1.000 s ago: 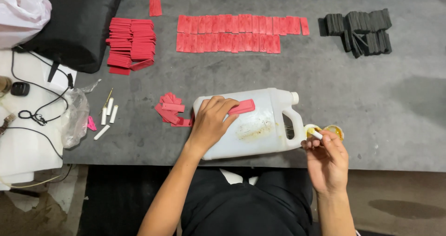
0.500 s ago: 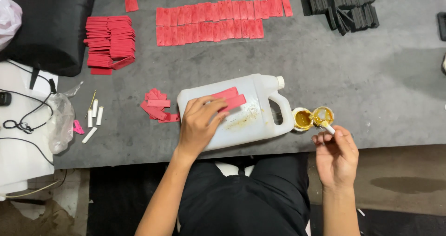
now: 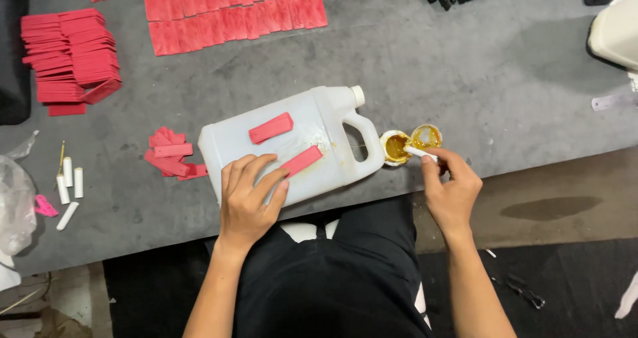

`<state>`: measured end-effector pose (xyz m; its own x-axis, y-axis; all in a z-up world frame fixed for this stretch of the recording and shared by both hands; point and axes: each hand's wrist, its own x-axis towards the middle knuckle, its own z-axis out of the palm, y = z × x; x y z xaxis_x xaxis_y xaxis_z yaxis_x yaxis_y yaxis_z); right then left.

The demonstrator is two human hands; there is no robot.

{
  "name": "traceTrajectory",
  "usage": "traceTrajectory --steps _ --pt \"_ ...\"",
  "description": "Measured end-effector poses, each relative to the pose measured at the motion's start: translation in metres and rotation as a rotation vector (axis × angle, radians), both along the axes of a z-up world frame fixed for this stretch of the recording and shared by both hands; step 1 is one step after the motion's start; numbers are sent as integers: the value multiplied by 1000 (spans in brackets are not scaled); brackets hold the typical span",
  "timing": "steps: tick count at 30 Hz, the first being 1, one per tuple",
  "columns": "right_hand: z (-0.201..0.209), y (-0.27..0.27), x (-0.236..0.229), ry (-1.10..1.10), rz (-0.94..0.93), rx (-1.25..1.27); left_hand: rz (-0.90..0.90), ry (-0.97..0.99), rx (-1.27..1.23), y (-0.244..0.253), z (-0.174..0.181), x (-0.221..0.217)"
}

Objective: Applying glue to small red leather strips using a manual applicator on a workshop table

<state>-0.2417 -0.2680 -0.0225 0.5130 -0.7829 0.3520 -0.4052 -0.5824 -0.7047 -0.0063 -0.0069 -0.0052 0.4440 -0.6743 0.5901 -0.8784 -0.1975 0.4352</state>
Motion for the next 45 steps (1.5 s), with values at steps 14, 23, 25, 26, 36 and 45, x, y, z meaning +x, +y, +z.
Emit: traceTrajectory --steps 14,23,25,26,36,45 --pt "-18 -25 30 327 287 -419 31 69 -35 0 -3 -2" --pt "-30 -43 18 305 118 69 34 76 -36 1 -4 -1" --pt "-15 -39 19 306 63 216 33 74 -34 1 -4 -1" --pt "-7 -35 22 187 37 421 34 77 -32 1 -4 -1" --pt "26 -27 0 -499 72 896 30 81 -27 0 0 -2" --pt "67 -5 -7 -296 -25 239 62 40 -9 -3 11 -7"
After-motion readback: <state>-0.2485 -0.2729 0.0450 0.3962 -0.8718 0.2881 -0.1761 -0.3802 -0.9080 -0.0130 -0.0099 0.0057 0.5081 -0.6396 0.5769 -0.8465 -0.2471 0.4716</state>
